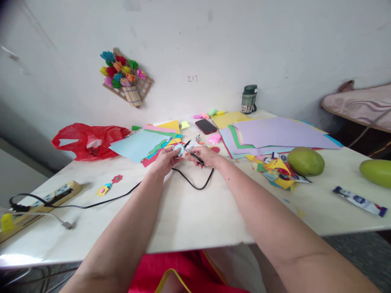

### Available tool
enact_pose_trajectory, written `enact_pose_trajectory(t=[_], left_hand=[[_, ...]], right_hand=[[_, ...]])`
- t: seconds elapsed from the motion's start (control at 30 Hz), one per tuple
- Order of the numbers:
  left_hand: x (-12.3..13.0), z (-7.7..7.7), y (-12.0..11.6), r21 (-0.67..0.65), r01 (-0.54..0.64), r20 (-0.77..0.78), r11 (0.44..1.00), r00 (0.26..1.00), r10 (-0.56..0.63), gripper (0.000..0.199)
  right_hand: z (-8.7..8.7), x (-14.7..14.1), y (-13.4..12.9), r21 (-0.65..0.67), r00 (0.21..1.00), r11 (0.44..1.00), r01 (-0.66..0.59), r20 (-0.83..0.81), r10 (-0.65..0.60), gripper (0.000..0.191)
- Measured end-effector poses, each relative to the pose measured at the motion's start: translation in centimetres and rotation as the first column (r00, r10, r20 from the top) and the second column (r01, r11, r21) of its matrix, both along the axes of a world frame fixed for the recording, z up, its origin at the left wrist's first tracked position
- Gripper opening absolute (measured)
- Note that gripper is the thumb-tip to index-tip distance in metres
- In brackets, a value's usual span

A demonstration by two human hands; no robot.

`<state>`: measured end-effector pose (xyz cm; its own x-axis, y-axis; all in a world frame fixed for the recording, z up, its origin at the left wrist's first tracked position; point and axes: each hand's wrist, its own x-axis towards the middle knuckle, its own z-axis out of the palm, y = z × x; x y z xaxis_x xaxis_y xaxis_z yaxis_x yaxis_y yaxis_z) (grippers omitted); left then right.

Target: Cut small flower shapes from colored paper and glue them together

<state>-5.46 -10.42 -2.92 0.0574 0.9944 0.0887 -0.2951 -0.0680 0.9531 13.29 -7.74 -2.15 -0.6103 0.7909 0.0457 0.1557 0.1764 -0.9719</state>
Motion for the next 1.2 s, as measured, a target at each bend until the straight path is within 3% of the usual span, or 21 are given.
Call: enact_pose_trajectory(t=[1.2], left_hand=[[0.38, 0.54, -0.3, -0.012, 0.009, 0.004, 1.0, 1.0, -0.009, 0.028]], right_hand=[[-0.15, 0.17, 0.2, 0.025, 1.0, 1.0, 0.001, 0.03, -0.002, 0.024]])
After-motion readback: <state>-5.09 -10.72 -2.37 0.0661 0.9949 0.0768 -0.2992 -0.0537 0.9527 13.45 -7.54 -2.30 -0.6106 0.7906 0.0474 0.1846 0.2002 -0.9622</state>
